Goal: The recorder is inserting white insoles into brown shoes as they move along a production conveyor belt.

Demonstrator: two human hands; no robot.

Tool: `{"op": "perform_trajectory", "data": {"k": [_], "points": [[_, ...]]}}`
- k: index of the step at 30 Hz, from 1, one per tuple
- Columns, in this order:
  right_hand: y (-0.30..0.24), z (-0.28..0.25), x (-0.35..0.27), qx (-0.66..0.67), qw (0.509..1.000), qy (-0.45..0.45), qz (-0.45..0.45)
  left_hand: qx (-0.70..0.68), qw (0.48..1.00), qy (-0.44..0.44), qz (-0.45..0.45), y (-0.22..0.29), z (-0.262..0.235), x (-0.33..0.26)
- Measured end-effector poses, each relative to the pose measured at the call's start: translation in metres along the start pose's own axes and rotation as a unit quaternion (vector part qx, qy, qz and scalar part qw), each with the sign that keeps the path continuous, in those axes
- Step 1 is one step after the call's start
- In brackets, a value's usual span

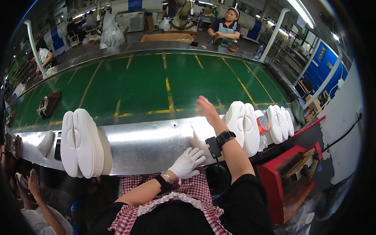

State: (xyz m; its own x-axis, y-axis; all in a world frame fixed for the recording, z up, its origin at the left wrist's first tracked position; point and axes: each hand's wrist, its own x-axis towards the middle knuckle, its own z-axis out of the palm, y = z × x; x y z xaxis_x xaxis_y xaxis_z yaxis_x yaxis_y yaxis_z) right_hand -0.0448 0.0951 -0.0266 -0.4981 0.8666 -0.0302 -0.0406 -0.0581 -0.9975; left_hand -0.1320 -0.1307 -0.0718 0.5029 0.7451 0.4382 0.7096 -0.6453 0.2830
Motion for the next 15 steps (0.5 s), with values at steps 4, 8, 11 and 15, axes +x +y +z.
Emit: {"op": "perform_trajectory", "data": {"k": [4, 8, 11, 15], "points": [[-0.029, 0.025, -0.050, 0.276, 0.950, -0.138, 0.052, 0.002, 1.000, 0.000, -0.001, -0.001, 0.005, 0.000], [-0.035, 0.049, -0.091, 0.282, 0.944, -0.167, 0.033, 0.007, 1.000, 0.000, 0.003, -0.001, 0.008, -0.002], [-0.024, 0.054, -0.102, 0.303, 0.932, -0.196, 0.026, 0.001, 0.999, 0.037, 0.016, -0.003, 0.014, -0.003], [0.017, 0.088, -0.113, 0.155, 0.978, -0.141, 0.021, 0.001, 0.994, -0.087, -0.060, -0.009, 0.034, -0.009]]}}
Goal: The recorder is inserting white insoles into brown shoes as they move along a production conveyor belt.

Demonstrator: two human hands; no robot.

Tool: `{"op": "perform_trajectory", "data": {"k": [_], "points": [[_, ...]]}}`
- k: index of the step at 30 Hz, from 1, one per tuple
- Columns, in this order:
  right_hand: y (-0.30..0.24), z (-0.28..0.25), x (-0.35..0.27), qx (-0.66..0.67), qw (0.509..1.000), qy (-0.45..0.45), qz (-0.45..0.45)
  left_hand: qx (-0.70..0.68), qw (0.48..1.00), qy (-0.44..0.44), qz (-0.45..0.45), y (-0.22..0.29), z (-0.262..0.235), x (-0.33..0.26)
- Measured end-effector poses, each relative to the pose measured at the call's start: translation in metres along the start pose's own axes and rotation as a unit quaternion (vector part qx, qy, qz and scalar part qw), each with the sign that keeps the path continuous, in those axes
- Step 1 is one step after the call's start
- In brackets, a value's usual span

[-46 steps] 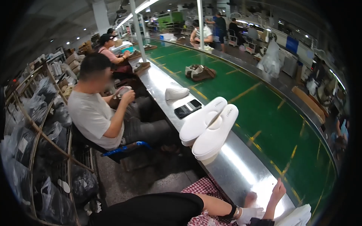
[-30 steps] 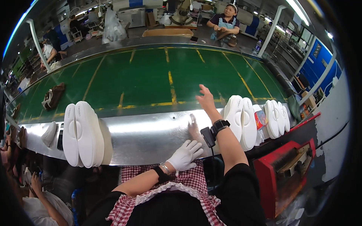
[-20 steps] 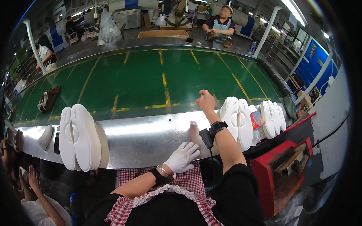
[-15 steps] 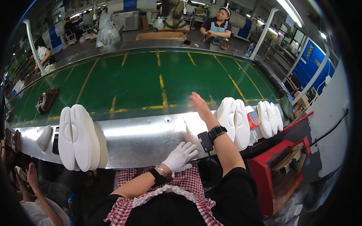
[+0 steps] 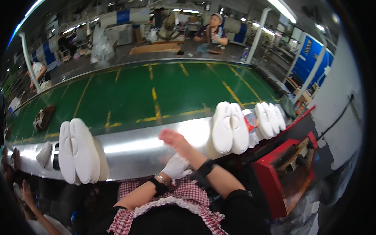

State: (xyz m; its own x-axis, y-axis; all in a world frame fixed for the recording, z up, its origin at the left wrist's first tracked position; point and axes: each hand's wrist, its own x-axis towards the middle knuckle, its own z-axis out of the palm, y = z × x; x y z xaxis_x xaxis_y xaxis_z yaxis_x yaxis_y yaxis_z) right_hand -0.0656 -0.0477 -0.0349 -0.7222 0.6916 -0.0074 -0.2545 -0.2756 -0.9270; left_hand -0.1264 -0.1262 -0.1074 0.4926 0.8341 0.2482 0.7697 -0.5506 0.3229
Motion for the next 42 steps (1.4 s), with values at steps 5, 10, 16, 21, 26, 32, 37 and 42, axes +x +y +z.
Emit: {"op": "perform_trajectory", "data": {"k": [5, 10, 16, 21, 26, 32, 37, 42], "points": [[0.063, 0.033, -0.002, 0.016, 0.995, 0.003, 0.097, 0.015, 0.989, 0.126, 0.080, -0.018, 0.034, 0.010], [0.067, 0.026, -0.006, 0.048, 0.993, -0.007, 0.106, 0.018, 0.988, 0.126, 0.082, -0.022, 0.047, 0.014], [0.057, 0.031, -0.016, -0.004, 0.996, 0.011, 0.089, 0.034, 0.992, 0.089, 0.081, -0.013, 0.040, 0.009], [0.058, 0.045, -0.015, 0.027, 0.993, 0.067, 0.091, 0.030, 0.995, 0.068, 0.072, -0.009, 0.033, 0.007], [0.078, 0.021, -0.010, -0.119, 0.989, 0.048, 0.074, 0.067, 0.988, 0.112, 0.079, -0.004, 0.024, 0.007], [0.111, 0.016, 0.005, -0.189, 0.978, 0.091, -0.002, 0.099, 0.982, 0.126, 0.097, -0.001, 0.015, 0.006], [0.096, 0.021, -0.008, -0.135, 0.985, 0.079, 0.071, 0.115, 0.982, 0.116, 0.099, -0.003, 0.020, 0.006], [0.079, 0.032, -0.010, -0.244, 0.967, 0.078, -0.014, 0.111, 0.984, 0.109, 0.092, -0.006, 0.024, 0.008]]}}
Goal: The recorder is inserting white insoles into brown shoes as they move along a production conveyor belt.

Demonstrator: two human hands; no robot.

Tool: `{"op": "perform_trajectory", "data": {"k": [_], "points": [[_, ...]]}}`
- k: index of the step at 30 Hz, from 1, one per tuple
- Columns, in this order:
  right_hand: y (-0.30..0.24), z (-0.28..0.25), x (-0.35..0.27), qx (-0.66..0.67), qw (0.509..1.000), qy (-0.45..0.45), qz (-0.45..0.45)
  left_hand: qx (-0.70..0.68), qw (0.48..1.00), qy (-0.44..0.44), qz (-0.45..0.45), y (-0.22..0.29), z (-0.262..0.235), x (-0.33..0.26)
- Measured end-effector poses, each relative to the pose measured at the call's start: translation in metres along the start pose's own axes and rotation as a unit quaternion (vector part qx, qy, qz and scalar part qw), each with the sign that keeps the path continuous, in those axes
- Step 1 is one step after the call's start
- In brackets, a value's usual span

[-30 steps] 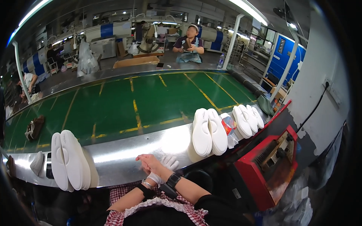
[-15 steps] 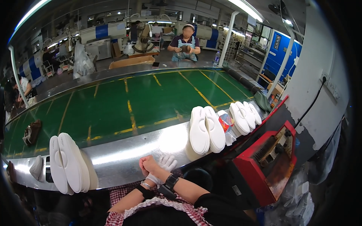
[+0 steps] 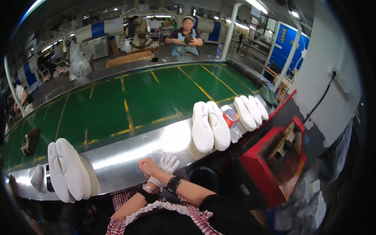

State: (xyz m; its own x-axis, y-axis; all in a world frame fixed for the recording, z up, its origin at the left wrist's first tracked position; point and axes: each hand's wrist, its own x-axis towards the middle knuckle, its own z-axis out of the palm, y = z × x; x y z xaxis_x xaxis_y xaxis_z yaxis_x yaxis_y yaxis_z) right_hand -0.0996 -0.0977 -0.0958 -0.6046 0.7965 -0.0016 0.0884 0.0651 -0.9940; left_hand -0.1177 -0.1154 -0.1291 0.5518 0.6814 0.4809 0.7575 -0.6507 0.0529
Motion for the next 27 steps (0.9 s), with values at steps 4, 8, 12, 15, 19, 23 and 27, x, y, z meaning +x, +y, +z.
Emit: {"op": "perform_trajectory", "data": {"k": [4, 8, 12, 15, 19, 23, 27], "points": [[-0.023, -0.043, -0.020, -0.134, 0.970, 0.070, -0.192, -0.144, 0.987, 0.007, -0.075, 0.004, -0.021, 0.004], [-0.053, -0.163, -0.044, -0.276, 0.878, 0.316, -0.232, -0.239, 0.951, -0.045, -0.191, 0.000, -0.049, 0.039], [-0.051, -0.273, -0.081, -0.467, 0.731, 0.496, -0.028, -0.207, 0.930, 0.018, -0.304, -0.001, -0.046, 0.123], [-0.032, -0.306, -0.096, -0.513, 0.710, 0.477, 0.071, -0.142, 0.909, -0.086, -0.383, 0.005, -0.034, 0.171], [-0.016, -0.318, -0.096, -0.539, 0.733, 0.405, 0.095, -0.125, 0.889, -0.202, -0.392, 0.013, -0.031, 0.194], [-0.009, -0.318, -0.093, -0.564, 0.716, 0.407, 0.058, -0.096, 0.899, -0.177, -0.389, 0.019, -0.036, 0.199], [-0.003, -0.318, -0.090, -0.544, 0.668, 0.503, -0.063, -0.058, 0.926, -0.065, -0.368, 0.027, -0.037, 0.199]]}}
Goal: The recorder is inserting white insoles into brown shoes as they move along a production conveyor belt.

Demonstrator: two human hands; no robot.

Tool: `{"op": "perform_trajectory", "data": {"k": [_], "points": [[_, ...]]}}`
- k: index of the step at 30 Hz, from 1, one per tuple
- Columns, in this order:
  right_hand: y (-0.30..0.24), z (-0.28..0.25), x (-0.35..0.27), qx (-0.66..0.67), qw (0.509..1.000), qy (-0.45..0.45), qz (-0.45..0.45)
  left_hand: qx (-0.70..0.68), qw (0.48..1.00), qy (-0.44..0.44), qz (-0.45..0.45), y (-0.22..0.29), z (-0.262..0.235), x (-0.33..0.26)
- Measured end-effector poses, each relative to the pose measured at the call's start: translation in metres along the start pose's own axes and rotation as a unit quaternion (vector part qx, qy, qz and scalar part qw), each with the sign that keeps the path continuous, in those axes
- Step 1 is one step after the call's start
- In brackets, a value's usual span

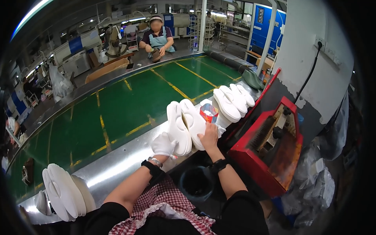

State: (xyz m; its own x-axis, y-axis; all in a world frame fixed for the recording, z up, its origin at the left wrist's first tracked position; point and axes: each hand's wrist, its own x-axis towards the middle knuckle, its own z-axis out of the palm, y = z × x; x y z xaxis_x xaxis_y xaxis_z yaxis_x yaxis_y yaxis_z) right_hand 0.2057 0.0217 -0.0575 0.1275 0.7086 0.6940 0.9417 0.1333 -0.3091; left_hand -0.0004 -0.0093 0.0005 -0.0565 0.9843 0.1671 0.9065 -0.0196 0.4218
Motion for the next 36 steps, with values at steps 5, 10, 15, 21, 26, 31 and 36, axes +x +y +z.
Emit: {"op": "perform_trajectory", "data": {"k": [5, 10, 15, 21, 26, 31, 36], "points": [[-0.005, -0.022, 0.016, 0.431, 0.865, -0.091, 0.241, -0.474, 0.874, -0.052, -0.096, -0.005, -0.006, -0.003], [-0.048, -0.088, 0.000, 0.673, 0.677, -0.074, 0.288, -0.606, 0.790, 0.046, -0.076, -0.030, -0.021, -0.031], [-0.122, -0.102, -0.047, 0.738, 0.601, -0.058, 0.301, -0.707, 0.701, 0.080, -0.046, -0.031, -0.024, -0.078], [-0.154, -0.103, -0.081, 0.738, 0.599, -0.042, 0.308, -0.747, 0.661, 0.060, -0.039, -0.016, -0.036, -0.117], [-0.155, -0.116, -0.091, 0.728, 0.610, -0.011, 0.312, -0.688, 0.722, 0.069, -0.011, -0.004, -0.046, -0.130], [-0.145, -0.134, -0.108, 0.743, 0.591, -0.027, 0.313, -0.744, 0.667, 0.041, 0.015, 0.020, -0.062, -0.136], [-0.122, -0.168, -0.122, 0.663, 0.710, -0.066, 0.228, -0.726, 0.666, -0.153, 0.078, 0.045, -0.074, -0.141]]}}
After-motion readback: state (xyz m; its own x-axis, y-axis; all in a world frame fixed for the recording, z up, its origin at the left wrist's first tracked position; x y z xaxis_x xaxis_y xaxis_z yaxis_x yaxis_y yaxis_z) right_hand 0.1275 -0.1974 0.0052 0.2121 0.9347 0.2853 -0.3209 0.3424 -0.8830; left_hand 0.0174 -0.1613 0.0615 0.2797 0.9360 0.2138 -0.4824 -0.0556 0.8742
